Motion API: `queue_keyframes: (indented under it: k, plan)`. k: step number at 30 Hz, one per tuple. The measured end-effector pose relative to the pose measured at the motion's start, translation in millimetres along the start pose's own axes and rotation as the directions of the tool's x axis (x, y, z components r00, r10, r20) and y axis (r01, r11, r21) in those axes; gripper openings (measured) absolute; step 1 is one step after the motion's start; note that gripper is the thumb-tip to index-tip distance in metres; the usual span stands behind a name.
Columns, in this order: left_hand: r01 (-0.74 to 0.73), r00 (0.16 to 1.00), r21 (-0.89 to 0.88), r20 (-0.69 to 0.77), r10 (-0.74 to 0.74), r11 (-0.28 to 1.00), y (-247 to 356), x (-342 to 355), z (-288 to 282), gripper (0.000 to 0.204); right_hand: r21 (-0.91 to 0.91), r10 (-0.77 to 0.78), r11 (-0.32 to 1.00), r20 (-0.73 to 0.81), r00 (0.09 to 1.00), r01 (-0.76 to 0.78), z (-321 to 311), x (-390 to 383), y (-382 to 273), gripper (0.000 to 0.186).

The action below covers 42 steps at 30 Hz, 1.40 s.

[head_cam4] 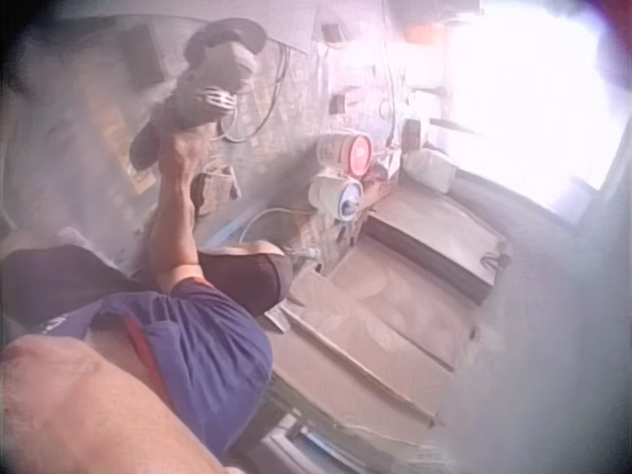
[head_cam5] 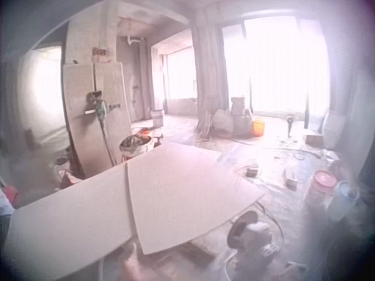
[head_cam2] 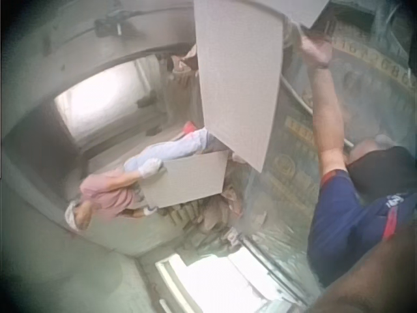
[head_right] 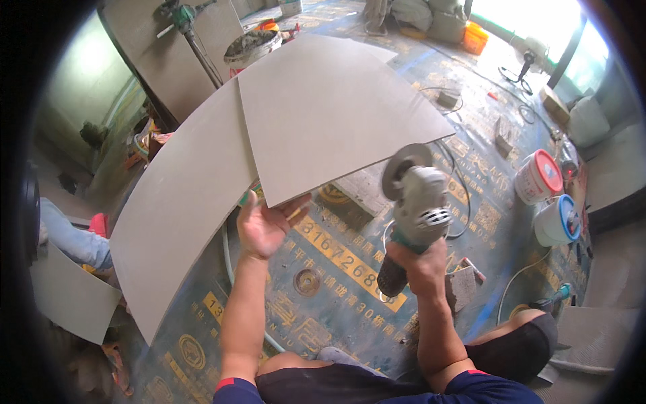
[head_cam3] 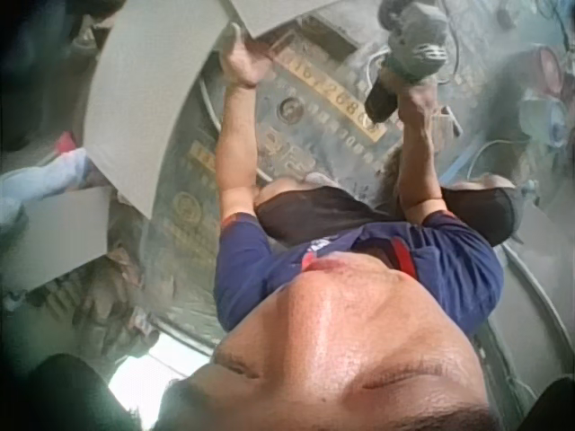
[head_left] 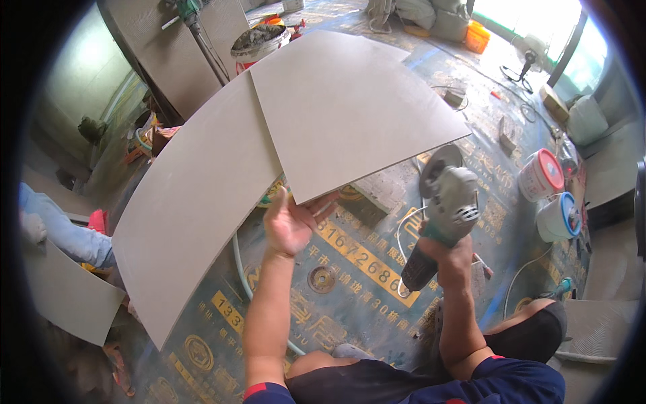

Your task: The person uses an angle grinder to cut and shape ceramic tiles on a workshop table, then moves to a wall to measure and fit a tile piece into place.

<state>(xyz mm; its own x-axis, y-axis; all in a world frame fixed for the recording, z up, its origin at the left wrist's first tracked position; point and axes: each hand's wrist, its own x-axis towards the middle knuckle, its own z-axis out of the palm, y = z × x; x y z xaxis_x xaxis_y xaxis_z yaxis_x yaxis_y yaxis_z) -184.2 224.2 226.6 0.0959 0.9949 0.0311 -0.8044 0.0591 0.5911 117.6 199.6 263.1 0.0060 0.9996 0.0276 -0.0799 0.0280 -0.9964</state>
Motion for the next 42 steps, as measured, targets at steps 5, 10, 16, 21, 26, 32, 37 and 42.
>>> queue_keyframes:
  k: [5,10,16,21,26,32,37,42]
  plan:
    - [-0.031,0.991,0.110,-0.129,0.045,0.993,27.4,7.1,-18.0,0.059,-0.304,0.007,0.952,0.154,0.988,0.040,30.7,-19.9,23.8,0.052]
    - [-0.028,0.990,0.147,-0.133,0.047,0.989,32.1,12.5,-24.5,0.049,-0.530,0.039,0.841,0.253,0.967,0.105,56.4,-24.7,34.1,0.057]
    - [-0.078,0.987,0.143,-0.125,0.096,0.987,21.0,22.0,-42.3,0.044,-0.614,0.100,0.785,0.259,0.961,0.083,78.4,-25.4,29.5,0.059]
    - [-0.010,0.999,0.027,0.035,0.009,1.000,22.2,23.0,-55.3,0.049,-0.624,0.075,0.773,0.271,0.960,0.116,91.8,-25.5,23.8,0.058]
    - [0.001,1.000,-0.057,0.025,0.000,0.998,19.9,23.3,-51.7,0.053,-0.657,0.130,0.747,0.296,0.946,0.103,101.2,-24.3,28.3,0.057]
    - [-0.006,0.994,-0.072,0.111,0.014,0.997,24.0,20.5,-60.1,0.051,-0.623,0.114,0.774,0.315,0.942,0.115,103.7,-27.1,30.9,0.059]
    - [-0.074,0.994,0.014,-0.074,0.075,0.997,17.2,19.4,-48.0,0.049,-0.633,0.133,0.772,0.262,0.956,0.066,94.7,-19.8,33.6,0.057]
    - [-0.120,0.989,-0.006,-0.085,0.119,0.993,18.9,17.8,-43.7,0.045,-0.588,0.130,0.809,0.220,0.967,0.025,82.0,-12.3,33.0,0.053]
